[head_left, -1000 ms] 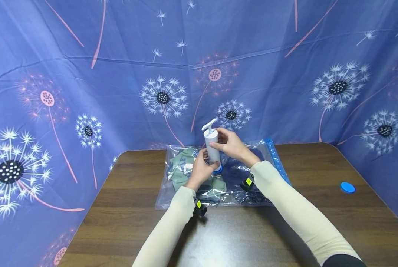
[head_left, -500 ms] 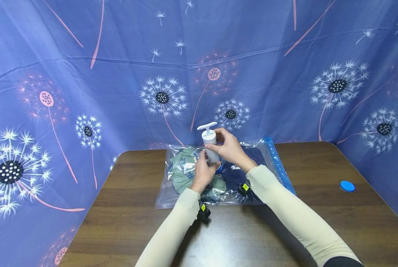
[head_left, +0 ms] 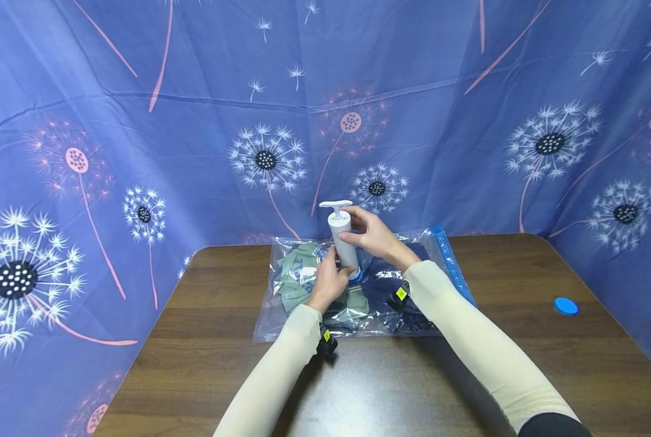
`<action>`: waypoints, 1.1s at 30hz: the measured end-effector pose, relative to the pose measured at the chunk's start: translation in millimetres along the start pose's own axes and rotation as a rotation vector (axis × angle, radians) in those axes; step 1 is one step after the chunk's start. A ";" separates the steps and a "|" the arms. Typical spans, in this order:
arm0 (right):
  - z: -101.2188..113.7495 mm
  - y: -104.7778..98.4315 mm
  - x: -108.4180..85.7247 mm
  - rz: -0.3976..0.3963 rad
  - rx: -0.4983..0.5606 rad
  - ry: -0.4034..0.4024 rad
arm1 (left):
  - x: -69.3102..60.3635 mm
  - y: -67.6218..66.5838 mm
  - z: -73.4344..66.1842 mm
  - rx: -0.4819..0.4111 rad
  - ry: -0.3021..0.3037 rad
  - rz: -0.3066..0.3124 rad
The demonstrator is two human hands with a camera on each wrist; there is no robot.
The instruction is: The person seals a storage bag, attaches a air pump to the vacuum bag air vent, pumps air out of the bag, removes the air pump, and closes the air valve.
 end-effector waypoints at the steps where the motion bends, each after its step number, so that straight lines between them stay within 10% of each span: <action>1: -0.9 -0.4 0.9 0.010 0.016 0.001 | 0.4 0.1 0.6 -0.007 0.002 0.009; 8: -2.7 -1.4 2.3 0.047 0.059 0.015 | 0.9 -0.8 1.8 -0.005 0.003 0.036; 33: 2.9 12.0 -5.1 -0.145 -0.239 0.028 | -9.4 7.5 -11.3 0.039 -0.122 -0.174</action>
Point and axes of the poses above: each hand's wrist, its own x-axis towards the middle knuckle, its own y-axis out of the palm, z = x × y, the point moved 2 cm from there along x, towards the middle knuckle, and after that the axes turned 10 degrees about -y, right-handed, at the moved point
